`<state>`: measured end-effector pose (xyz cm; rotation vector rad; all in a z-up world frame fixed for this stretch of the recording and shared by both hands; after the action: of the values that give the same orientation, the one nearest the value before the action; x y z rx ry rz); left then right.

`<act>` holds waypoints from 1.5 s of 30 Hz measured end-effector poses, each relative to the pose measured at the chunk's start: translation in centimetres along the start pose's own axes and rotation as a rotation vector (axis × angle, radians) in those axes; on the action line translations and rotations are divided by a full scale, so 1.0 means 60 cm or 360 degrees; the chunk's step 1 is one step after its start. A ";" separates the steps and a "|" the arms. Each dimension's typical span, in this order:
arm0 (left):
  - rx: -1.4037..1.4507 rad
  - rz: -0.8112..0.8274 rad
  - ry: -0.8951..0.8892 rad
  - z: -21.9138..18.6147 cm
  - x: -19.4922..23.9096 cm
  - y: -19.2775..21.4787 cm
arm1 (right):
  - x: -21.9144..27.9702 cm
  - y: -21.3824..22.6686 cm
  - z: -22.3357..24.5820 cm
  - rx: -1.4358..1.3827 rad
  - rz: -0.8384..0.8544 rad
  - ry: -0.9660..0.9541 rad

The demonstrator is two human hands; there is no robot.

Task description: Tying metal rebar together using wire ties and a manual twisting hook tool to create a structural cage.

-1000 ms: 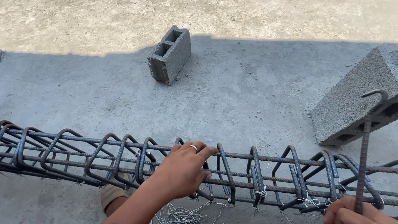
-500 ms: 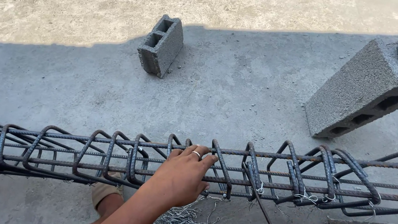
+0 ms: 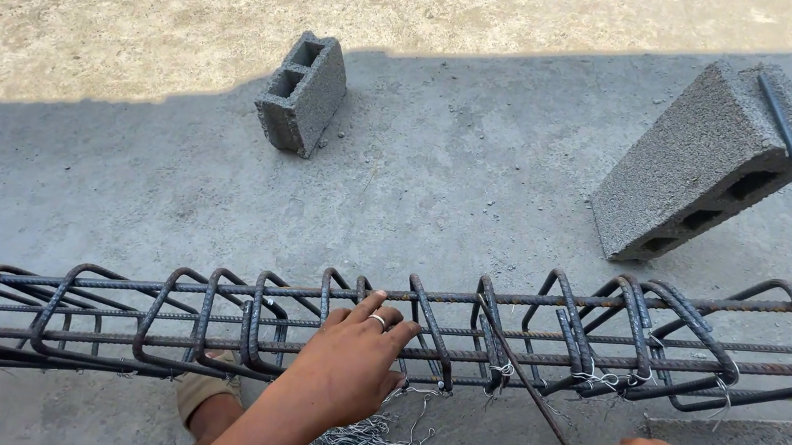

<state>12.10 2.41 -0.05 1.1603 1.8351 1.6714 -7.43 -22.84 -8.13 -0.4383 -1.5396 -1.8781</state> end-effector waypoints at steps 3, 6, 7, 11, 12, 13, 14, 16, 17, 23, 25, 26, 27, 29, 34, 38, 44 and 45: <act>0.0019 0.0045 0.0018 -0.004 -0.002 -0.002 | 0.001 -0.005 0.002 0.0091 -0.0087 0.0061; 0.0022 -0.0078 -0.0022 -0.014 -0.002 -0.007 | 0.001 -0.012 0.014 0.0160 0.0095 0.0068; 0.0030 -0.0143 -0.0045 -0.019 -0.002 -0.003 | 0.001 -0.023 0.011 0.0156 0.0293 -0.0030; 0.0117 -0.0208 -0.0079 -0.030 -0.003 0.002 | 0.020 -0.004 -0.013 0.0084 0.0603 -0.0455; 0.0116 -0.0211 -0.0081 -0.032 -0.004 0.004 | 0.021 -0.020 -0.033 0.0084 0.0601 -0.0458; 0.0103 -0.0237 -0.0080 -0.033 -0.004 0.008 | 0.018 -0.029 -0.043 0.0004 0.0420 -0.0304; 0.0091 -0.0263 -0.0079 -0.034 -0.005 0.011 | 0.017 -0.037 -0.053 -0.0074 0.0237 -0.0150; 0.0139 -0.0422 -0.0115 -0.040 -0.008 0.013 | 0.024 -0.021 -0.054 0.0029 0.0280 -0.0230; 0.0189 -0.0559 -0.0162 -0.045 -0.005 0.015 | 0.030 -0.019 -0.054 0.0112 0.0333 -0.0313; -0.0023 -0.0523 -0.0150 -0.068 -0.044 -0.008 | 0.024 -0.024 -0.020 0.0187 0.0275 -0.0239; -0.0021 -0.0425 -0.0129 -0.074 -0.064 -0.019 | 0.027 -0.025 -0.008 0.0180 0.0157 -0.0219; -0.0019 -0.0325 -0.0105 -0.076 -0.074 -0.027 | 0.028 -0.022 -0.002 0.0174 0.0042 -0.0196; -0.0022 -0.0324 -0.0106 -0.081 -0.081 -0.031 | 0.024 -0.032 -0.007 0.0172 0.0040 -0.0195; 0.0019 -0.0358 -0.0142 -0.093 -0.096 -0.037 | 0.016 -0.046 -0.014 0.0168 -0.0042 -0.0104; 0.0118 -0.0416 -0.0149 -0.107 -0.118 -0.031 | 0.025 -0.026 -0.015 0.0126 0.0051 -0.0087; 0.0181 -0.0483 -0.0183 -0.102 -0.120 -0.029 | 0.047 0.007 -0.033 0.0063 0.0110 -0.0257; 0.0383 -0.0457 -0.0023 -0.099 -0.123 -0.024 | 0.023 0.000 -0.024 0.0164 0.0096 -0.0293; 0.0387 -0.0455 -0.0021 -0.098 -0.123 -0.026 | 0.023 0.001 -0.022 0.0164 0.0100 -0.0293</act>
<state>11.42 -6.93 -2.08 0.9395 2.1255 1.3085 -8.19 -24.51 -7.54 -0.6192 -1.7133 -1.7412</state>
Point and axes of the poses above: each hand's wrist, its own x-axis away from the middle knuckle, its own y-axis out of the back of the hand, z = x × y, the point moved 5 cm from there along -x, towards the middle knuckle, and after that the axes turned 3 degrees about -z, right-handed, at the moved point
